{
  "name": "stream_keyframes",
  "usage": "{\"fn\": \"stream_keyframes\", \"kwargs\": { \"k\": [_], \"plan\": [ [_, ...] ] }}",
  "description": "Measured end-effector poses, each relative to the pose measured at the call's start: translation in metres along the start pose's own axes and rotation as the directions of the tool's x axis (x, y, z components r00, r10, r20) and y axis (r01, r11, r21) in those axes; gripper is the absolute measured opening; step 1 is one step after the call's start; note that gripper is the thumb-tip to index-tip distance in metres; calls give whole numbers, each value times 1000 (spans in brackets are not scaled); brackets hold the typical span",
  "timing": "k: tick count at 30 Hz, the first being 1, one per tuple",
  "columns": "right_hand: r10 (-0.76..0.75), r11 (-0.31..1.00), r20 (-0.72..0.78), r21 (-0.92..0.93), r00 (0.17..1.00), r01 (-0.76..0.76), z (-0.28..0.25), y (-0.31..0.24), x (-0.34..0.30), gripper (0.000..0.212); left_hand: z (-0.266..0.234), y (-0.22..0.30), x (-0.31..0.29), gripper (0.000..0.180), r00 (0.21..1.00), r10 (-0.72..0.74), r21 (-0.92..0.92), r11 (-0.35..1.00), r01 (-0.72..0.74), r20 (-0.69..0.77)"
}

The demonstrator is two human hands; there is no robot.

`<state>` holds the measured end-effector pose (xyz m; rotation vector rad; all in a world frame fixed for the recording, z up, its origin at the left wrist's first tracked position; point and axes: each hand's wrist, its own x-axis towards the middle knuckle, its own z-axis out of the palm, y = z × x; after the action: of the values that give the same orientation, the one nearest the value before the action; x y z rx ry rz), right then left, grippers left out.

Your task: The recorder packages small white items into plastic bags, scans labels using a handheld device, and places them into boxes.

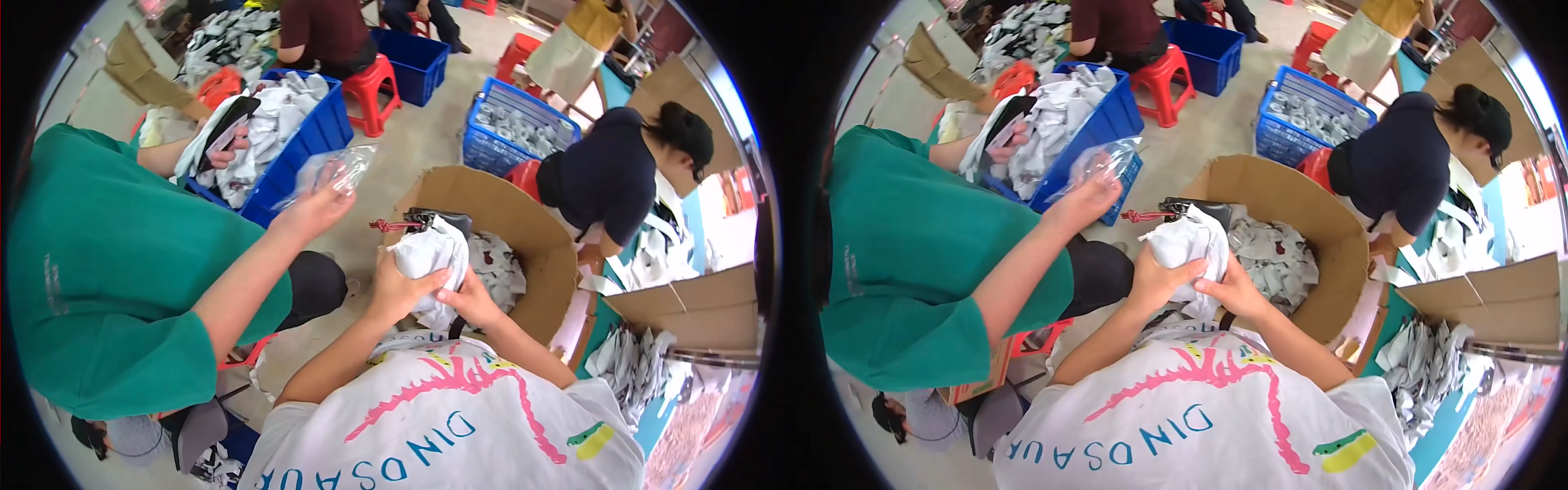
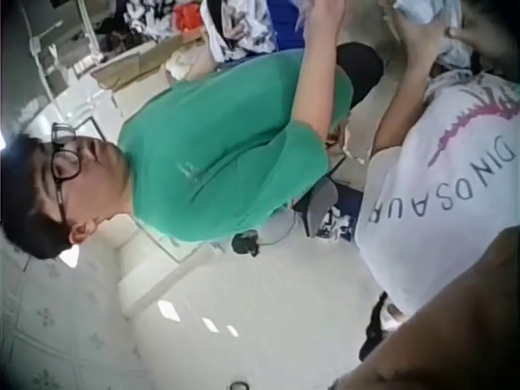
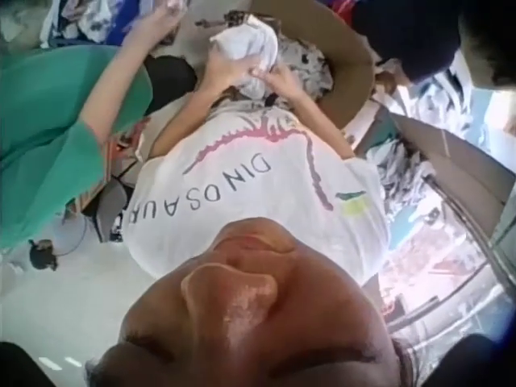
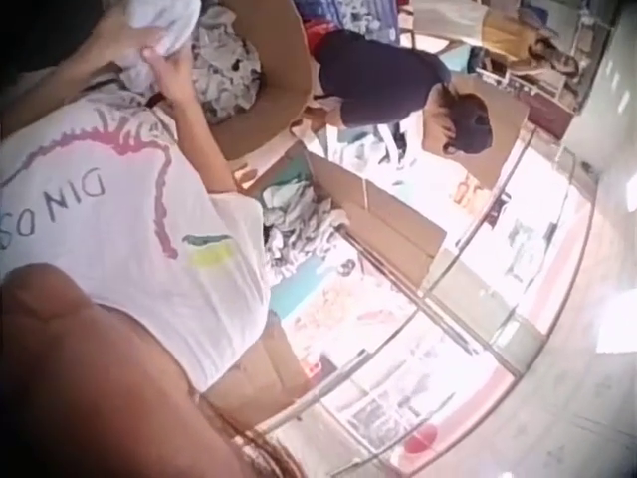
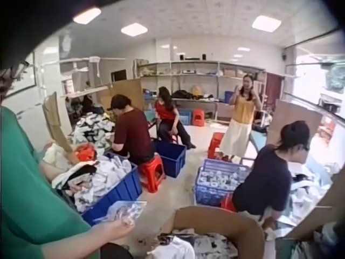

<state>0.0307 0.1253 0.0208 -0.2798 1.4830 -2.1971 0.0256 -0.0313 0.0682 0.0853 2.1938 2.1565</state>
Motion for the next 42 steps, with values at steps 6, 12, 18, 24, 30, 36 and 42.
{"fn": "stream_keyframes", "kwargs": {
  "k": [6,12,18,24,30,36,42],
  "plan": [
    [48,952,54,301,997,-62,-23,-1,-1,73,-3,10,-8,88,949,309,180,939,-294,-60],
    [105,968,240,199,965,-154,-42,-34,-16,77,-7,68,-6,32,857,492,263,856,-445,-155],
    [243,922,442,173,864,-347,-32,-46,-17,86,-14,67,5,13,956,290,281,916,-286,27],
    [324,724,102,613,940,-316,-41,24,-31,75,-8,61,21,23,958,285,-19,958,-285,-18],
    [-106,131,423,903,900,-409,9,-43,7,47,-4,67,14,28,831,556,397,754,-523,40],
    [120,643,20,760,993,-93,-5,-13,13,94,13,61,16,34,910,414,326,855,-403,40],
    [31,842,156,528,987,-110,-28,-7,-9,81,11,67,24,31,875,481,500,772,-393,-55]
  ]
}}
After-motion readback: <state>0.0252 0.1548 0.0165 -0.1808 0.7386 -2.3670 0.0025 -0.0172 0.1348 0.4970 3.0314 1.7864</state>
